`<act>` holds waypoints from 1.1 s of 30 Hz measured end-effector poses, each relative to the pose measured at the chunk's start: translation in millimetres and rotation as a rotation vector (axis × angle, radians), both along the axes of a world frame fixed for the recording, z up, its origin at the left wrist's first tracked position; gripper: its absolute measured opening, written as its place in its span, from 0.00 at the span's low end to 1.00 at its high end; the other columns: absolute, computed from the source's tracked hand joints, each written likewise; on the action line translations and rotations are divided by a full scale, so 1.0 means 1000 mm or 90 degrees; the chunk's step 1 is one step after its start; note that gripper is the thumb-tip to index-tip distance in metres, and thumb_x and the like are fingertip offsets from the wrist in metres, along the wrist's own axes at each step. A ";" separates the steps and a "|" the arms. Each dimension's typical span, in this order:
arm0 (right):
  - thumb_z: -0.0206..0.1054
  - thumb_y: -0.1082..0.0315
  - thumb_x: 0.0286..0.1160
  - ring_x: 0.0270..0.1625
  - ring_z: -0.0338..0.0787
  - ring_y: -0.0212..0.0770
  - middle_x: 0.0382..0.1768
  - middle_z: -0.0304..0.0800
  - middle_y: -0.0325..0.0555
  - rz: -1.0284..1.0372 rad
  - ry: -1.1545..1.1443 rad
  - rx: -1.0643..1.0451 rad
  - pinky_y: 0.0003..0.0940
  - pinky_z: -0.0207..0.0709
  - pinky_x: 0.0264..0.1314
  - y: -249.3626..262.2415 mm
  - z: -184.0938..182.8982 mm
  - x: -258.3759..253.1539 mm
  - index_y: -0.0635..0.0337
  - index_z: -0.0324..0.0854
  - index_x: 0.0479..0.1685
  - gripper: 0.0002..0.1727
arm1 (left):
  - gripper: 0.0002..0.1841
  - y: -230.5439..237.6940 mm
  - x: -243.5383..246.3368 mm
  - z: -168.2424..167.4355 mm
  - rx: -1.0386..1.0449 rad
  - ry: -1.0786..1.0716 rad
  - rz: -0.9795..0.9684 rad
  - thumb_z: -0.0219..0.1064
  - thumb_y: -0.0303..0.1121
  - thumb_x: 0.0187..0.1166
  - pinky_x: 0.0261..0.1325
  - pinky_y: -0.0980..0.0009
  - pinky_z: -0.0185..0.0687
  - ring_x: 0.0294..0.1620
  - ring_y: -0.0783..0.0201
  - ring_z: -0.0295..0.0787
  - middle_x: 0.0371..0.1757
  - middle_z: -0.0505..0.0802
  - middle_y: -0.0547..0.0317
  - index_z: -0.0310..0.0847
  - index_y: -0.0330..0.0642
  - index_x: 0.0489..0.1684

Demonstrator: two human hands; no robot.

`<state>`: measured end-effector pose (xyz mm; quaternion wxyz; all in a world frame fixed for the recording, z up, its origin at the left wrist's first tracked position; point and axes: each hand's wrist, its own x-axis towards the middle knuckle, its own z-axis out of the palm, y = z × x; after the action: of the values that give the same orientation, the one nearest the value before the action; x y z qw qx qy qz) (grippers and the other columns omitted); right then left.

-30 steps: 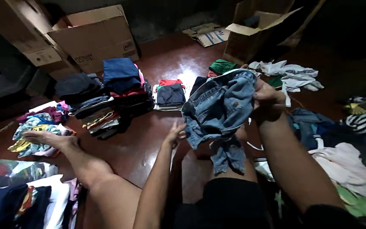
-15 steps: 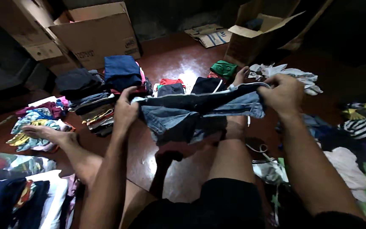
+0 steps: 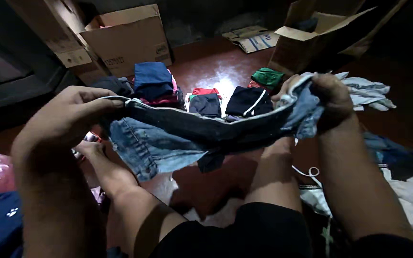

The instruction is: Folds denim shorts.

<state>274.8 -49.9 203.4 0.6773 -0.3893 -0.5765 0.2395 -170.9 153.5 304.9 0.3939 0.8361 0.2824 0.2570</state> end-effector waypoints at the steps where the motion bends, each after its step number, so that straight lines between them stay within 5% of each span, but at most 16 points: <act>1: 0.53 0.56 0.89 0.38 0.88 0.14 0.33 0.92 0.15 -0.076 0.058 -0.035 0.17 0.85 0.45 0.007 -0.001 -0.010 0.33 0.88 0.34 0.18 | 0.16 0.000 0.005 0.000 -0.027 0.012 0.027 0.56 0.33 0.83 0.25 0.83 0.83 0.21 0.83 0.85 0.23 0.92 0.76 0.89 0.55 0.27; 3: 0.52 0.53 0.92 0.38 0.88 0.17 0.32 0.90 0.21 -0.174 0.129 -0.157 0.22 0.86 0.46 0.028 -0.004 -0.027 0.42 0.84 0.41 0.15 | 0.21 0.006 0.022 -0.012 -0.067 0.087 0.171 0.55 0.45 0.89 0.22 0.76 0.80 0.18 0.78 0.80 0.20 0.87 0.71 0.86 0.49 0.24; 6: 0.52 0.52 0.93 0.35 0.87 0.20 0.33 0.89 0.29 -0.246 0.029 -0.322 0.25 0.85 0.44 0.067 -0.040 -0.050 0.53 0.85 0.49 0.19 | 0.31 0.035 0.051 -0.075 -0.221 0.116 0.340 0.49 0.62 0.89 0.31 0.67 0.82 0.21 0.70 0.78 0.24 0.82 0.64 0.81 0.39 0.48; 8: 0.54 0.55 0.93 0.58 0.89 0.37 0.59 0.90 0.48 -0.196 -0.129 -0.403 0.41 0.82 0.66 0.083 -0.102 -0.044 0.61 0.81 0.70 0.22 | 0.38 0.042 0.061 -0.141 -0.290 0.072 0.383 0.41 0.65 0.90 0.36 0.61 0.85 0.27 0.62 0.85 0.33 0.88 0.53 0.78 0.36 0.64; 10: 0.64 0.55 0.87 0.75 0.82 0.54 0.74 0.82 0.58 -0.193 -0.288 -0.438 0.57 0.73 0.80 0.090 -0.171 -0.040 0.59 0.79 0.77 0.25 | 0.37 0.055 0.057 -0.216 -0.287 0.120 0.317 0.38 0.60 0.93 0.55 0.46 0.86 0.49 0.46 0.92 0.57 0.91 0.36 0.67 0.35 0.82; 14: 0.73 0.53 0.78 0.58 0.90 0.54 0.55 0.90 0.57 -0.042 -0.420 -0.587 0.58 0.82 0.66 0.063 -0.250 -0.070 0.58 0.90 0.56 0.19 | 0.23 0.022 0.044 -0.329 -0.154 0.363 0.053 0.58 0.45 0.90 0.71 0.40 0.80 0.63 0.41 0.89 0.60 0.91 0.35 0.81 0.33 0.69; 17: 0.75 0.46 0.72 0.70 0.82 0.64 0.68 0.82 0.63 0.161 -0.553 -0.690 0.67 0.74 0.72 0.042 -0.288 -0.100 0.51 0.86 0.68 0.28 | 0.28 -0.012 0.033 -0.386 -0.096 0.529 -0.120 0.67 0.51 0.82 0.80 0.34 0.67 0.82 0.37 0.72 0.79 0.79 0.38 0.80 0.48 0.77; 19: 0.79 0.46 0.64 0.76 0.74 0.69 0.76 0.74 0.66 0.160 -0.600 -0.736 0.71 0.71 0.74 0.045 -0.298 -0.110 0.45 0.83 0.75 0.35 | 0.35 -0.025 0.030 -0.401 -0.077 0.602 -0.100 0.70 0.54 0.77 0.80 0.25 0.58 0.92 0.34 0.51 0.93 0.61 0.44 0.69 0.62 0.87; 21: 0.77 0.44 0.67 0.81 0.69 0.70 0.81 0.69 0.65 0.095 -0.606 -0.746 0.72 0.68 0.76 0.062 -0.303 -0.107 0.43 0.78 0.80 0.37 | 0.38 -0.025 0.035 -0.404 -0.063 0.635 -0.038 0.66 0.56 0.80 0.83 0.20 0.44 0.96 0.35 0.35 0.98 0.46 0.48 0.58 0.69 0.93; 23: 0.76 0.44 0.69 0.89 0.59 0.70 0.90 0.57 0.63 0.022 -0.628 -0.716 0.75 0.61 0.81 0.075 -0.317 -0.103 0.40 0.74 0.84 0.39 | 0.38 -0.023 0.045 -0.415 -0.040 0.636 0.054 0.62 0.57 0.82 0.85 0.20 0.40 0.96 0.33 0.32 0.98 0.41 0.45 0.54 0.70 0.95; 26: 0.70 0.45 0.74 0.92 0.52 0.71 0.93 0.48 0.66 -0.014 -0.687 -0.677 0.74 0.51 0.87 0.082 -0.327 -0.105 0.42 0.69 0.88 0.39 | 0.37 -0.032 0.070 -0.407 0.000 0.648 0.143 0.62 0.52 0.82 0.79 0.25 0.59 0.91 0.27 0.51 0.95 0.52 0.36 0.60 0.55 0.93; 29: 0.70 0.46 0.74 0.91 0.54 0.73 0.91 0.55 0.66 0.040 -0.727 -0.693 0.77 0.48 0.86 0.062 -0.317 -0.112 0.40 0.73 0.84 0.35 | 0.30 -0.068 0.069 -0.385 0.014 0.680 0.084 0.63 0.47 0.82 0.74 0.29 0.68 0.83 0.30 0.67 0.83 0.73 0.32 0.73 0.44 0.82; 33: 0.72 0.45 0.74 0.80 0.71 0.72 0.82 0.70 0.63 0.193 -0.794 -0.772 0.80 0.62 0.74 0.043 -0.290 -0.115 0.45 0.85 0.70 0.27 | 0.23 -0.097 0.036 -0.385 -0.009 0.716 -0.116 0.66 0.43 0.81 0.72 0.30 0.69 0.79 0.32 0.73 0.74 0.83 0.36 0.81 0.42 0.71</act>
<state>159.6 -6.6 -86.1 -0.1230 -0.6606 -0.6604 0.3352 -134.8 56.6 -80.0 0.2094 0.8625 0.3769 -0.2648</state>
